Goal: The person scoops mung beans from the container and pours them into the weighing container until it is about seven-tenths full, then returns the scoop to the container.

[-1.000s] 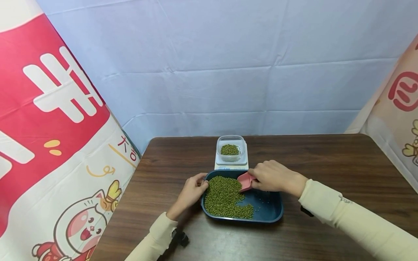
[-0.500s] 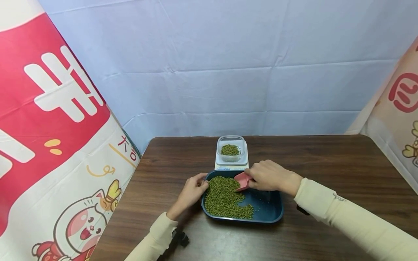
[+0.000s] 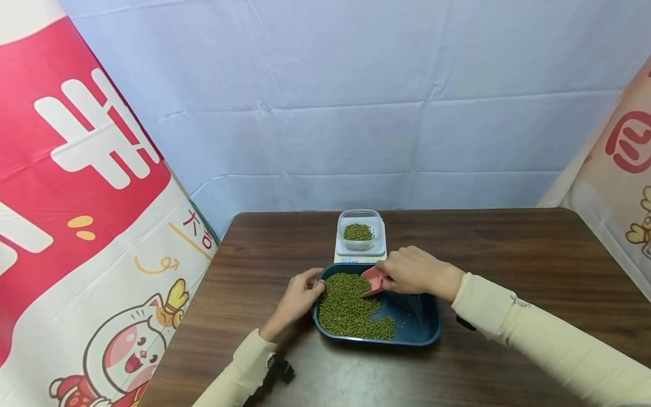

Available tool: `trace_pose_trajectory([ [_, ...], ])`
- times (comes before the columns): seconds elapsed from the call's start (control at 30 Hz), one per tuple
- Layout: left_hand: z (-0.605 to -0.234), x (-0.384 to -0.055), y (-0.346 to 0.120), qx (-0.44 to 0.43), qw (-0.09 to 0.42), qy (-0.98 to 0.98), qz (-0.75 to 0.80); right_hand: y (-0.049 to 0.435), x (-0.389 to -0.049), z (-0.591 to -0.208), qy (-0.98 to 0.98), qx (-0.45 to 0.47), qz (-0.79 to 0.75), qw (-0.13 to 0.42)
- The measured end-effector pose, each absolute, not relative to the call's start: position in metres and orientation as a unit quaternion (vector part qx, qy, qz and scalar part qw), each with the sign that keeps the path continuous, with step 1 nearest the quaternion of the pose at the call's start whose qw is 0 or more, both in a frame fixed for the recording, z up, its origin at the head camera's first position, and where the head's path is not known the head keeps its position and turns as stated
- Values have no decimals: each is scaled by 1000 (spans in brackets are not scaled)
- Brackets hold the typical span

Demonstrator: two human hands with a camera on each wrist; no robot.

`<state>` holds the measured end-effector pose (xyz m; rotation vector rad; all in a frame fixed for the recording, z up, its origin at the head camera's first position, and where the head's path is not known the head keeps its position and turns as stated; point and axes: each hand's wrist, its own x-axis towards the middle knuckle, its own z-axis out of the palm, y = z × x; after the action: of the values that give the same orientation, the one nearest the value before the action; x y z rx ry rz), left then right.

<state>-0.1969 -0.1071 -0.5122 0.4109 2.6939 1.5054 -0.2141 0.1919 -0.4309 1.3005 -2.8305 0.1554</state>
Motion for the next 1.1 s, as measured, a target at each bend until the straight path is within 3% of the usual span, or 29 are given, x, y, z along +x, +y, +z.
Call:
trace_pose_trajectory([
  [1.1, -512, -196, -106, 130, 17, 863, 488, 175, -216, -432, -902, 425, 70, 2],
])
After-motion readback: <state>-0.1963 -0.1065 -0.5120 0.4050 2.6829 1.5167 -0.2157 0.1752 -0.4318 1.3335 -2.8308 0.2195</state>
